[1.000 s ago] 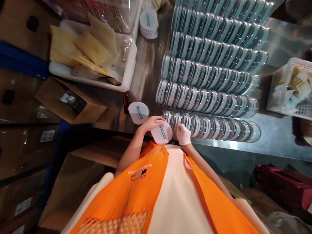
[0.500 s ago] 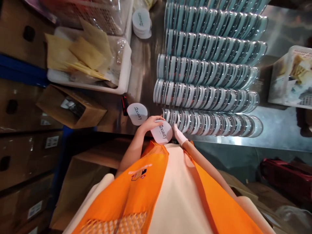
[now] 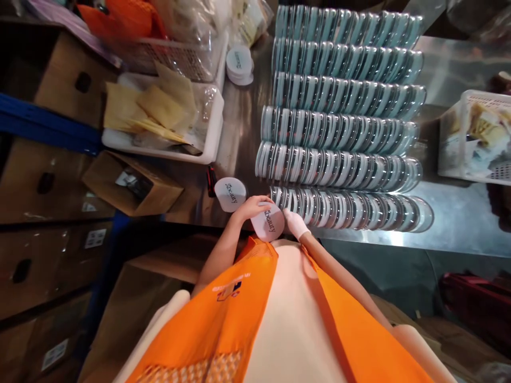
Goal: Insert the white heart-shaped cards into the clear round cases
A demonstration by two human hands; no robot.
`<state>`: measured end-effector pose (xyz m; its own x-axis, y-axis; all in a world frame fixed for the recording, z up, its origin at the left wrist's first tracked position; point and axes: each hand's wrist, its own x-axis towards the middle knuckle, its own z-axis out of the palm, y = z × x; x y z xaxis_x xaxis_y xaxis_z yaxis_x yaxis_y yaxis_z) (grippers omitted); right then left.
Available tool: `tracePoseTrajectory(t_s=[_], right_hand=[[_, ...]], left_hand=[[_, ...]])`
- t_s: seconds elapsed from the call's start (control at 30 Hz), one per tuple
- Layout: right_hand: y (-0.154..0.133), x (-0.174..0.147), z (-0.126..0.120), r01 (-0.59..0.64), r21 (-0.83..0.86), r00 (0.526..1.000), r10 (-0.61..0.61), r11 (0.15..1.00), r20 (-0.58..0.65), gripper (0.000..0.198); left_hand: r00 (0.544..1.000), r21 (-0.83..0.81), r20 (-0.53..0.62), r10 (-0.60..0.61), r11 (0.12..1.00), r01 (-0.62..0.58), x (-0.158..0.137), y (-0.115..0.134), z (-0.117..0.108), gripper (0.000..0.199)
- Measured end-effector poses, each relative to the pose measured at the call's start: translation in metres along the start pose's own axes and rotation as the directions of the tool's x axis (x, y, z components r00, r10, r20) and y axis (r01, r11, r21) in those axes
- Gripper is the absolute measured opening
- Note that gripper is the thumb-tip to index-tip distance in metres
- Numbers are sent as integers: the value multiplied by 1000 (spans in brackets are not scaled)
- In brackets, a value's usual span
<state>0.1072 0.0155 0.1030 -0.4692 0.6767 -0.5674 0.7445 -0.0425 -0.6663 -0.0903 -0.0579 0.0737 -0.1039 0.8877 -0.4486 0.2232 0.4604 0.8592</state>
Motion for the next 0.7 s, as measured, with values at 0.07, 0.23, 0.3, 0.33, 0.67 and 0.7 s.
tracePoseTrajectory(t_s=[0.07, 0.23, 0.3, 0.33, 0.67, 0.7], right_hand=[[-7, -10, -12, -17, -183, 1000, 19, 983, 9, 40], [-27, -25, -42, 40, -643, 998, -59, 765, -8, 40], [-32, -24, -47, 163, -640, 979, -206, 751, 8, 37], [-33, -23, -47, 225, -629, 963, -269, 744, 27, 36], [-12, -28, -55, 190, -365, 960, -251, 911, -127, 19], [-11, -31, -61, 160, -321, 957, -226, 934, -182, 21]], left_hand=[[1000, -7, 5, 13, 1000, -13, 1, 0, 0, 39], [996, -95, -90, -8, 995, -1, -6, 1, -4, 44], [987, -139, -156, -34, 990, 12, -12, 3, -6, 47], [983, -160, -178, -48, 987, 19, -16, 4, -7, 48], [991, -234, -116, -60, 972, 31, -40, 2, -2, 60], [985, -231, -153, -76, 972, 39, -42, -2, -5, 60]])
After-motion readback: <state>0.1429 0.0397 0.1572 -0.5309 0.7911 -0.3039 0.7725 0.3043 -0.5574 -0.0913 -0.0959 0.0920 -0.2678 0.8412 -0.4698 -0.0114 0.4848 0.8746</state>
